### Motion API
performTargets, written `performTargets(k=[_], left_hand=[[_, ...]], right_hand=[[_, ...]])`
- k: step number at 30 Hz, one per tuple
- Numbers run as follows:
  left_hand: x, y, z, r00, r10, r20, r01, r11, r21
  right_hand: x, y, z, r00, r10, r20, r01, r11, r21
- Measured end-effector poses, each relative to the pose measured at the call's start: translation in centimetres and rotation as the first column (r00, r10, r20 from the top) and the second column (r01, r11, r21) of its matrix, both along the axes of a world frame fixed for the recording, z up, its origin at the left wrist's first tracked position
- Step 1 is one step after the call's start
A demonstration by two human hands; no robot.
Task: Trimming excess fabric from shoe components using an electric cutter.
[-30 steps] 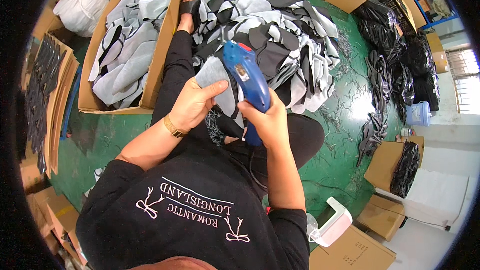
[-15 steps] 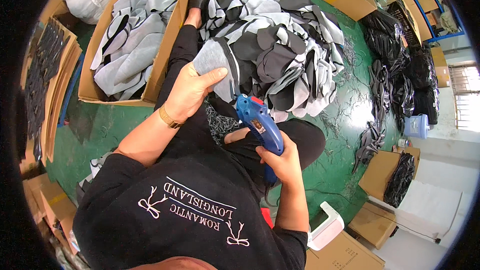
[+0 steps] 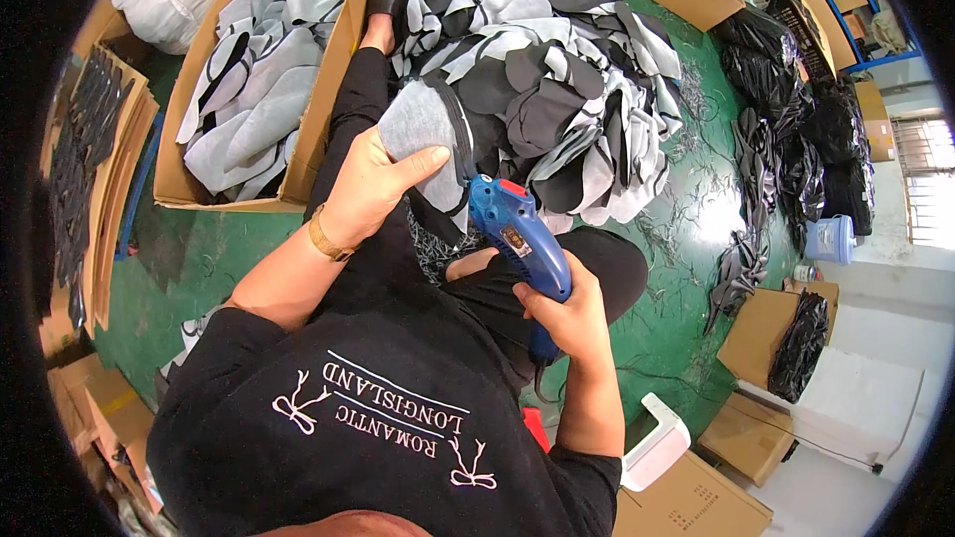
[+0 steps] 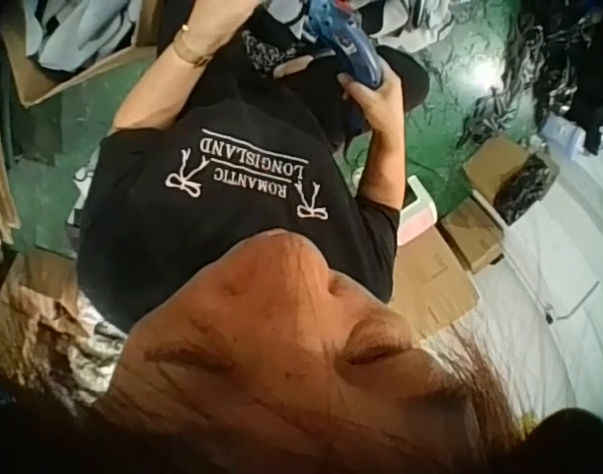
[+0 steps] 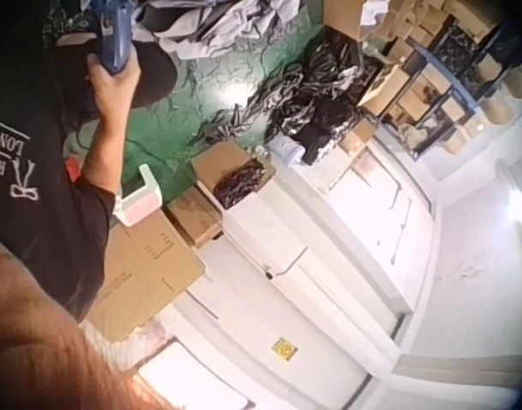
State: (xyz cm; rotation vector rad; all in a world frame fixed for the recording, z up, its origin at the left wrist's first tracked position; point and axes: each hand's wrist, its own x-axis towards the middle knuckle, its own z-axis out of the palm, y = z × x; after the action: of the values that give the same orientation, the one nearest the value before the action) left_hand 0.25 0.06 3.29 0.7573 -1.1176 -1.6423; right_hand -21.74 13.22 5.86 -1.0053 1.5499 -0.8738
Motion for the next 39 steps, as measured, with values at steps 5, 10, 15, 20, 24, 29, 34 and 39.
performTargets(k=[5,10,15,20,24,29,34,39], left_hand=[[0.3,0.2,-0.3,0.997,-0.035,0.068,0.038,0.998,-0.043],[0.0,0.7,-0.8,0.991,-0.09,0.099,0.095,0.995,-0.043],[-0.9,1.3,-1.1,0.991,-0.112,-0.071,0.114,0.993,0.022],[-1.2,2.3,-1.2,0.964,-0.236,-0.119,0.242,0.969,0.04],[-1.2,2.3,-1.5,0.961,-0.266,-0.078,0.27,0.962,0.047],[-1.6,0.4,-0.2,0.897,-0.191,-0.398,0.313,0.911,0.269],[-1.3,-0.1,-0.1,0.926,-0.115,-0.358,0.22,0.938,0.267],[-0.5,-1.1,-0.3,0.94,-0.075,-0.332,0.158,0.961,0.228]], right_hand=[[0.2,-0.3,0.0,1.0,0.0,0.016,0.0,1.0,-0.003],[0.4,-1.3,-0.5,0.998,-0.025,0.059,0.028,0.998,-0.053],[1.8,-4.1,0.2,0.972,-0.157,0.177,0.191,0.961,-0.198],[3.4,-6.8,0.4,0.99,-0.134,0.052,0.143,0.945,-0.293],[3.4,-7.2,-0.6,0.988,-0.154,-0.023,0.141,0.948,-0.286],[3.0,-6.7,-1.1,0.996,-0.081,0.037,0.089,0.952,-0.291],[2.0,-5.5,-1.0,0.961,-0.148,0.236,0.201,0.954,-0.221],[0.5,-2.3,-0.3,0.98,-0.118,0.162,0.137,0.984,-0.114]])
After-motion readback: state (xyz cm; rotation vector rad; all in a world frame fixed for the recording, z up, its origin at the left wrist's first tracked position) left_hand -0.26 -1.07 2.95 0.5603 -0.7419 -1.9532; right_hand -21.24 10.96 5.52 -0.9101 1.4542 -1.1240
